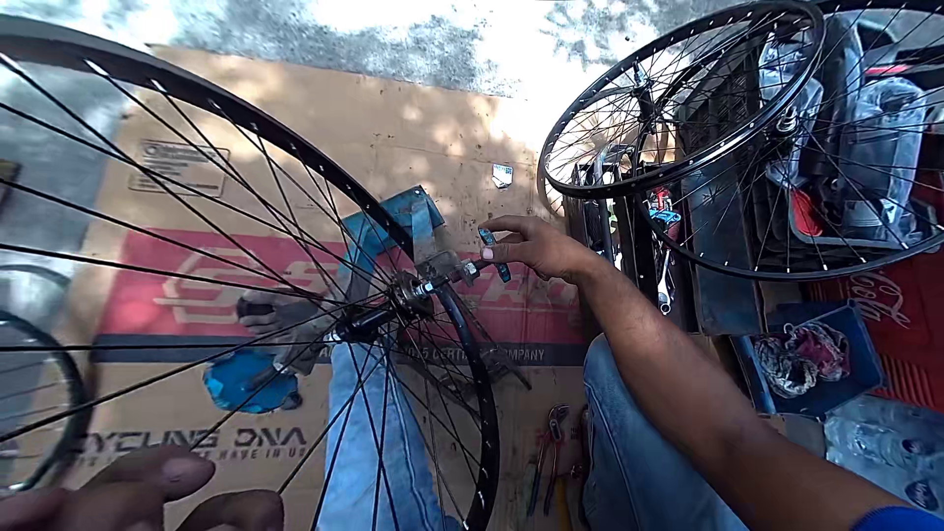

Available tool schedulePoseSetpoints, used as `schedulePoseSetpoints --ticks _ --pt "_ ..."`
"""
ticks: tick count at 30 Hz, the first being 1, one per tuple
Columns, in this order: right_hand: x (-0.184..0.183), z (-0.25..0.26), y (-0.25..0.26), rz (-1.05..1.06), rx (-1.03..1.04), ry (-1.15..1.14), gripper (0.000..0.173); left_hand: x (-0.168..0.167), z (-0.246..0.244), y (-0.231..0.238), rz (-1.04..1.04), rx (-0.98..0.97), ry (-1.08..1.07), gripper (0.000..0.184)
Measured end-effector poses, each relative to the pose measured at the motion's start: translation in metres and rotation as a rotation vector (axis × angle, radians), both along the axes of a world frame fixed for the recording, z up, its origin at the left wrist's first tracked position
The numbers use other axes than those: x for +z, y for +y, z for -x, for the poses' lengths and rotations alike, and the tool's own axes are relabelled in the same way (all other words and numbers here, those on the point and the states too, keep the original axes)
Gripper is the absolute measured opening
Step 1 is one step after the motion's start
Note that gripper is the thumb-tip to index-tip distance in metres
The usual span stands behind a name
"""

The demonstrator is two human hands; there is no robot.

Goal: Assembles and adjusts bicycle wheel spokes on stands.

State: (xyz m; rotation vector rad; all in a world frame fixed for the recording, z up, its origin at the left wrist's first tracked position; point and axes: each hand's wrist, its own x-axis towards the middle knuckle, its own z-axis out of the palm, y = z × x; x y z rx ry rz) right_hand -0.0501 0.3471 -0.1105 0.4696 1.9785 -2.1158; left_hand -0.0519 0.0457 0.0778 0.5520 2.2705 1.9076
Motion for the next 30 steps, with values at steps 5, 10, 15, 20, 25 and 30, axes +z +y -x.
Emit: schedulePoseSetpoints --ticks 5,10,15,20,25,30 --pt "0.004 -0.001 -0.002 0.006 0.012 0.004 0.053 0.009 0.017 0.009 0.049 -0.012 -0.058 0.015" --pt "0.004 -0.002 -0.001 0.004 0.019 0.023 0.053 0.03 0.015 0.02 0.143 -0.008 -0.075 0.01" --pt "-0.005 -0.001 0.002 0.05 0.015 0.068 0.054 0.023 0.014 0.027 0.101 0.024 -0.09 0.027" --pt "-0.003 -0.002 0.002 0.054 0.037 0.097 0.06 0.014 0.008 0.028 0.12 -0.031 -0.043 0.03" --pt "-0.002 -0.001 0.005 0.027 0.039 0.088 0.059 0.011 0.012 0.024 0.094 0.024 -0.083 0.03" --pt "0.001 -0.001 0.004 0.05 0.033 0.107 0.059 0.008 0.008 0.023 0.094 0.016 -0.059 0.03"
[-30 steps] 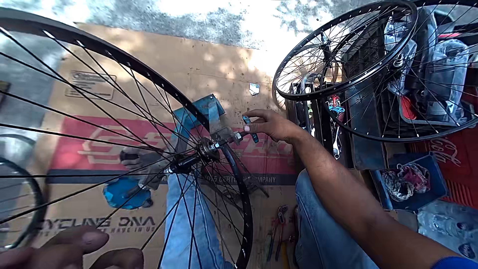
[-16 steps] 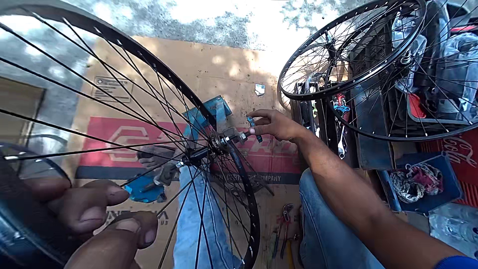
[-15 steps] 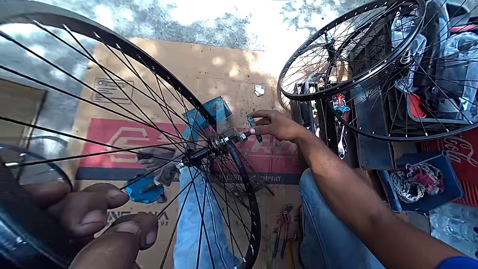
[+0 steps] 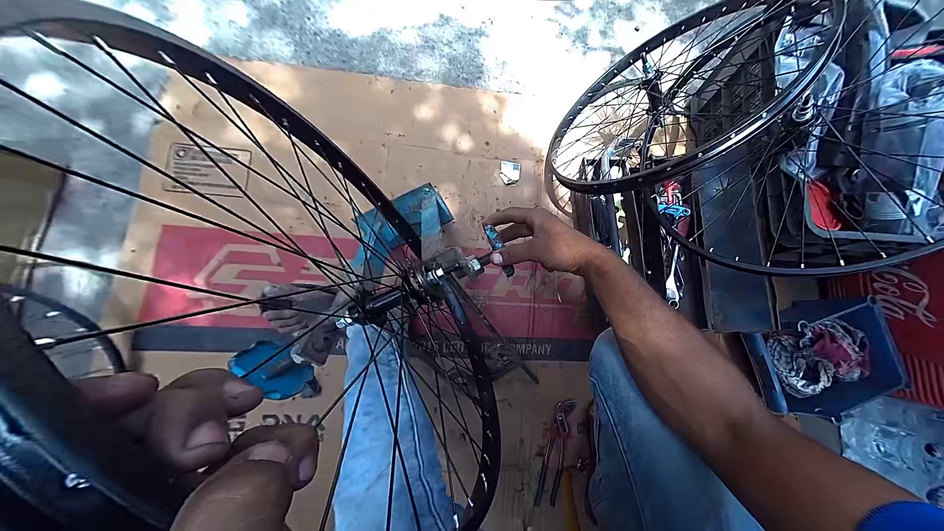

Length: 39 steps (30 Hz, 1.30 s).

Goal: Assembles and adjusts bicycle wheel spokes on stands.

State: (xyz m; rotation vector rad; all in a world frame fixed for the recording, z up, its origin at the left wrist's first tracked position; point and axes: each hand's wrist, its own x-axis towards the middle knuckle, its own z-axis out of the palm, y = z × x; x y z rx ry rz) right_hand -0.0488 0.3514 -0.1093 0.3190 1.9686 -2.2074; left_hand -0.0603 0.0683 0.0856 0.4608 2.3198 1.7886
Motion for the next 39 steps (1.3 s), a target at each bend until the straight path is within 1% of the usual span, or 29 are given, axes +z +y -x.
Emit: schedulePoseSetpoints --ticks 3,5,6,8,9,10,11,12,13,14,15,16,18,19,21,22,24,25,26,27,29,30,31,33,34,35,36,37,39 --pt "-0.001 0.001 -0.001 -0.052 -0.003 0.069 0.064 0.002 0.007 -0.005 0.004 0.018 0.006 0.025" --pt "0.0 -0.003 -0.003 -0.064 -0.02 0.116 0.06 0.007 0.011 -0.012 -0.001 0.01 0.0 0.025" --pt "0.0 -0.005 -0.003 -0.04 -0.046 0.145 0.051 0.008 0.012 -0.012 0.005 0.008 -0.007 0.025" --pt "0.001 -0.005 -0.007 0.002 -0.18 0.177 0.023 0.009 0.01 -0.009 0.02 0.009 -0.026 0.027" --pt "0.001 -0.004 -0.009 -0.008 -0.247 0.161 0.021 0.008 0.008 -0.008 0.022 0.01 -0.033 0.03" --pt "0.002 -0.002 -0.01 -0.044 -0.272 0.12 0.032 0.007 0.007 -0.007 0.026 0.014 -0.035 0.032" --pt "0.002 -0.002 -0.012 -0.107 -0.263 0.051 0.048 0.006 0.006 -0.006 0.029 0.014 -0.033 0.033" --pt "0.0 -0.002 -0.013 -0.178 -0.208 -0.027 0.059 0.005 0.004 -0.006 0.033 0.012 -0.03 0.033" --pt "0.0 -0.005 -0.015 -0.213 -0.139 -0.079 0.058 0.003 0.004 -0.006 0.041 0.01 -0.023 0.033" --pt "0.0 -0.007 -0.018 -0.206 -0.104 -0.078 0.049 0.001 0.004 -0.006 0.046 0.009 -0.014 0.033" --pt "0.002 -0.008 -0.016 -0.162 -0.069 -0.064 0.045 0.0 0.005 -0.006 0.046 0.007 -0.006 0.033" --pt "0.002 -0.008 -0.013 -0.105 -0.071 -0.046 0.042 0.0 0.005 -0.007 0.044 0.002 0.003 0.033" --pt "-0.006 -0.007 -0.011 -0.018 -0.149 -0.018 0.036 -0.001 0.007 -0.009 0.042 -0.009 0.023 0.033" --pt "-0.008 -0.006 -0.014 0.01 -0.192 -0.02 0.035 0.0 0.008 -0.011 0.041 -0.021 0.028 0.034" --pt "-0.007 -0.002 -0.016 0.016 -0.148 -0.076 0.052 0.004 0.008 -0.011 0.036 -0.027 0.007 0.033" --pt "-0.006 0.001 -0.015 -0.005 -0.123 -0.102 0.054 0.007 0.007 -0.011 0.033 -0.017 -0.012 0.034" --pt "-0.006 0.003 -0.016 -0.032 -0.113 -0.119 0.042 0.01 0.005 -0.014 0.021 -0.012 -0.035 0.034" --pt "-0.007 0.003 -0.015 -0.016 -0.116 -0.084 0.035 0.011 0.005 -0.015 0.009 -0.016 -0.044 0.033" --pt "-0.008 0.003 -0.013 0.022 -0.123 -0.03 0.032 0.012 0.005 -0.016 -0.004 -0.023 -0.052 0.031" --pt "-0.009 0.004 -0.011 0.043 -0.131 0.026 0.034 0.012 0.006 -0.017 -0.02 -0.035 -0.059 0.03" --pt "-0.01 0.005 -0.012 -0.034 -0.187 0.126 0.042 0.013 0.006 -0.019 -0.041 -0.061 -0.08 0.029" --pt "-0.009 0.004 -0.013 -0.118 -0.207 0.168 0.046 0.014 0.006 -0.019 -0.041 -0.075 -0.086 0.03" --pt "-0.006 0.003 -0.017 -0.225 -0.265 0.228 0.046 0.013 0.005 -0.019 -0.04 -0.084 -0.09 0.031" --pt "0.01 -0.002 -0.032 -0.448 -0.414 0.411 0.04 0.009 0.004 -0.02 -0.042 -0.082 -0.085 0.033" --pt "0.022 -0.006 -0.041 -0.49 -0.46 0.522 0.039 0.006 0.003 -0.021 -0.039 -0.075 -0.078 0.034" --pt "0.036 -0.01 -0.054 -0.457 -0.452 0.613 0.043 0.003 0.004 -0.022 -0.037 -0.072 -0.066 0.033" --pt "0.052 -0.015 -0.068 -0.384 -0.394 0.664 0.051 -0.002 0.006 -0.022 -0.04 -0.062 -0.047 0.031" --pt "0.07 -0.02 -0.083 -0.319 -0.301 0.668 0.061 -0.006 0.008 -0.022 -0.046 -0.062 -0.025 0.03" --pt "0.103 -0.035 -0.115 -0.248 -0.104 0.587 0.076 -0.015 0.013 -0.023 -0.084 -0.076 0.016 0.034"
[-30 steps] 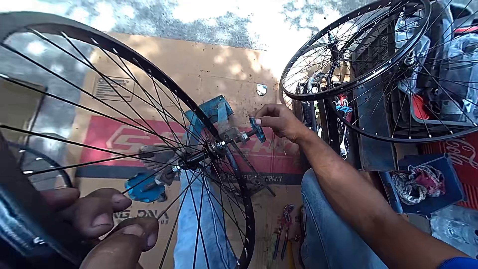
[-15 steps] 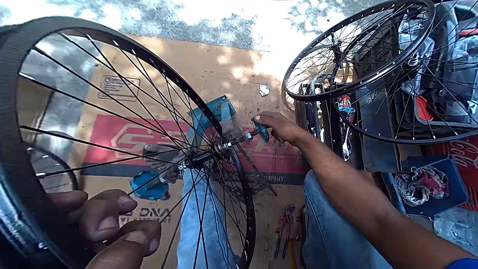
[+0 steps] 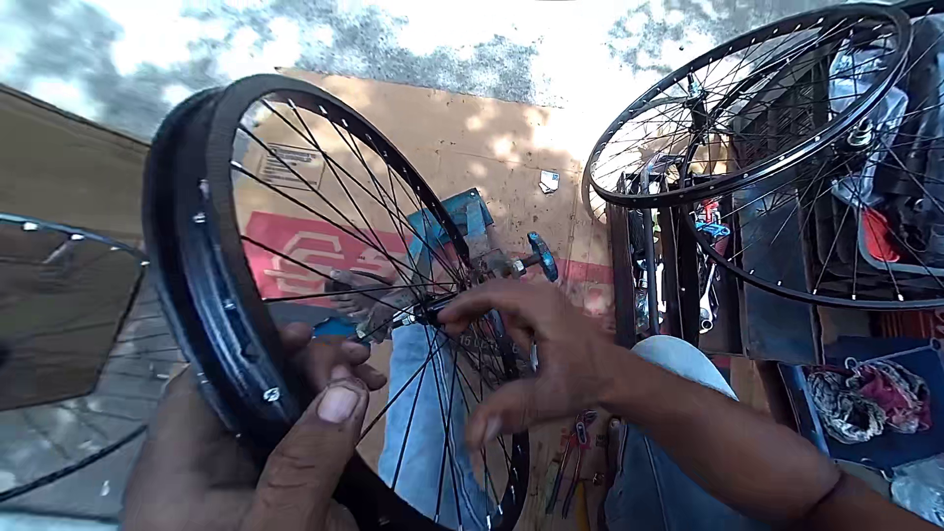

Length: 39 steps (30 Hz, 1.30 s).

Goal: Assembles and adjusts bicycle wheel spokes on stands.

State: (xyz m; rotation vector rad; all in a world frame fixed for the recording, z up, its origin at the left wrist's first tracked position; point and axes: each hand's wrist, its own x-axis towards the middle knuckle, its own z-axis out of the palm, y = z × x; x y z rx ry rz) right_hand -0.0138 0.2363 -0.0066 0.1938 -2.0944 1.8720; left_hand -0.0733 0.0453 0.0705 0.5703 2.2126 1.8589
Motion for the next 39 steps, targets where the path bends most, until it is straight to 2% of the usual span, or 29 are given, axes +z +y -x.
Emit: schedulePoseSetpoints --ticks 2,6,9,10,12,13,16,18,20,21,23,25,27,30,33,35,36,38,39 --pt "0.022 -0.013 -0.022 -0.076 0.142 -0.155 0.089 -0.006 0.004 0.003 -0.08 -0.036 0.009 0.048" --pt "0.03 -0.027 -0.051 -0.256 0.096 -0.316 0.101 -0.001 0.001 0.009 -0.129 -0.097 -0.068 0.081" --pt "0.022 -0.03 -0.069 -0.203 0.074 -0.28 0.095 -0.003 0.002 0.001 0.009 -0.125 -0.025 0.104" --pt "0.018 -0.029 -0.071 -0.175 0.068 -0.235 0.093 -0.012 0.008 -0.008 0.072 -0.072 0.028 0.105" --pt "0.014 -0.027 -0.069 -0.15 0.069 -0.159 0.092 -0.045 0.029 -0.032 0.141 0.163 0.11 0.094" --pt "0.012 -0.027 -0.067 -0.16 0.071 -0.128 0.093 -0.066 0.042 -0.046 0.136 0.309 0.053 0.088" --pt "0.007 -0.029 -0.063 -0.158 0.079 -0.075 0.098 -0.125 0.072 -0.077 -0.009 0.571 -0.359 0.076" --pt "0.007 -0.029 -0.062 -0.163 0.083 -0.08 0.098 -0.152 0.088 -0.083 -0.145 0.558 -0.578 0.081" --pt "0.007 -0.029 -0.062 -0.168 0.077 -0.074 0.097 -0.161 0.09 -0.082 -0.218 0.446 -0.663 0.084" --pt "0.007 -0.029 -0.062 -0.178 0.072 -0.072 0.097 -0.161 0.085 -0.084 -0.175 0.431 -0.666 0.083" --pt "0.007 -0.025 -0.064 -0.2 0.045 -0.08 0.098 -0.161 0.072 -0.097 -0.063 0.571 -0.669 0.083" --pt "0.006 -0.019 -0.065 -0.184 0.034 -0.107 0.1 -0.157 0.059 -0.11 -0.062 0.765 -0.681 0.088" --pt "0.007 -0.015 -0.069 -0.169 0.047 -0.11 0.1 -0.154 0.053 -0.115 0.064 0.845 -0.604 0.078" --pt "0.006 -0.019 -0.073 -0.127 0.091 -0.06 0.096 -0.157 0.054 -0.106 0.085 0.723 -0.533 0.069" --pt "0.004 -0.024 -0.066 -0.071 0.148 -0.02 0.089 -0.141 0.034 -0.087 0.08 0.641 -0.205 0.077" --pt "0.005 -0.026 -0.064 -0.045 0.169 0.008 0.082 -0.123 -0.003 -0.084 0.004 0.399 0.037 0.096" --pt "0.005 -0.025 -0.063 -0.042 0.185 0.023 0.08 -0.116 -0.025 -0.081 -0.034 0.237 0.122 0.099" --pt "0.004 -0.02 -0.068 -0.054 0.177 0.058 0.081 -0.105 -0.07 -0.075 -0.027 -0.049 0.123 0.098" --pt "0.004 -0.016 -0.072 -0.069 0.165 0.07 0.082 -0.105 -0.09 -0.069 -0.032 -0.112 0.085 0.1"
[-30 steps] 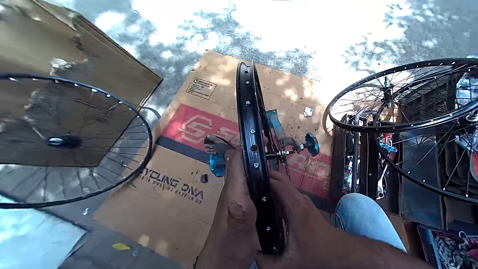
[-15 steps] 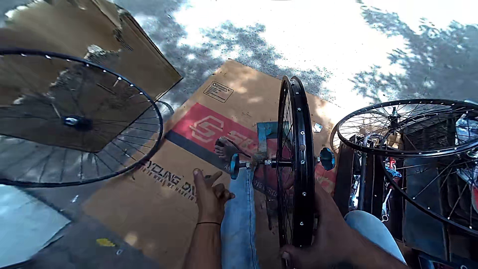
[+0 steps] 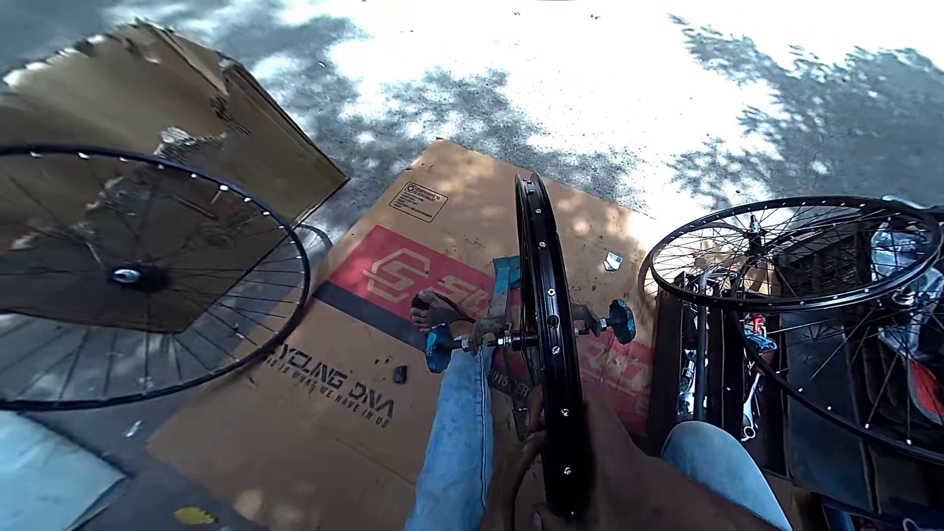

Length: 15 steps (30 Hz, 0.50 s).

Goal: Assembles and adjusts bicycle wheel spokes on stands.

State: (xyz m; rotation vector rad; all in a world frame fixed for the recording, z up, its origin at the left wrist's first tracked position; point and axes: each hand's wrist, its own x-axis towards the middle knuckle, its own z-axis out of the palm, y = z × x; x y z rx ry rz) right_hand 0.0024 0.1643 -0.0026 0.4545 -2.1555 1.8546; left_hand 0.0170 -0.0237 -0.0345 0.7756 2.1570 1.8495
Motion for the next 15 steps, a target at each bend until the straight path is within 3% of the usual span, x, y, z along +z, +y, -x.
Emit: schedulePoseSetpoints --ticks 2,4,7,11,15 --pt "0.001 0.005 -0.006 -0.029 -0.02 0.011 0.08 -0.012 -0.027 0.012 0.029 0.031 -0.057 0.098" --pt "0.0 0.006 -0.01 -0.022 -0.032 0.019 0.082 -0.023 -0.034 0.02 0.065 0.123 -0.032 0.085" --pt "-0.001 0.009 -0.012 0.001 -0.042 0.029 0.081 -0.019 -0.031 0.025 0.042 0.165 0.005 0.078" --pt "0.005 0.016 -0.022 -0.035 -0.083 0.042 0.081 -0.013 -0.036 0.023 0.082 0.316 0.204 0.046" --pt "0.007 0.017 -0.033 -0.084 -0.081 0.059 0.079 -0.016 -0.037 0.015 0.009 0.346 0.234 0.04"
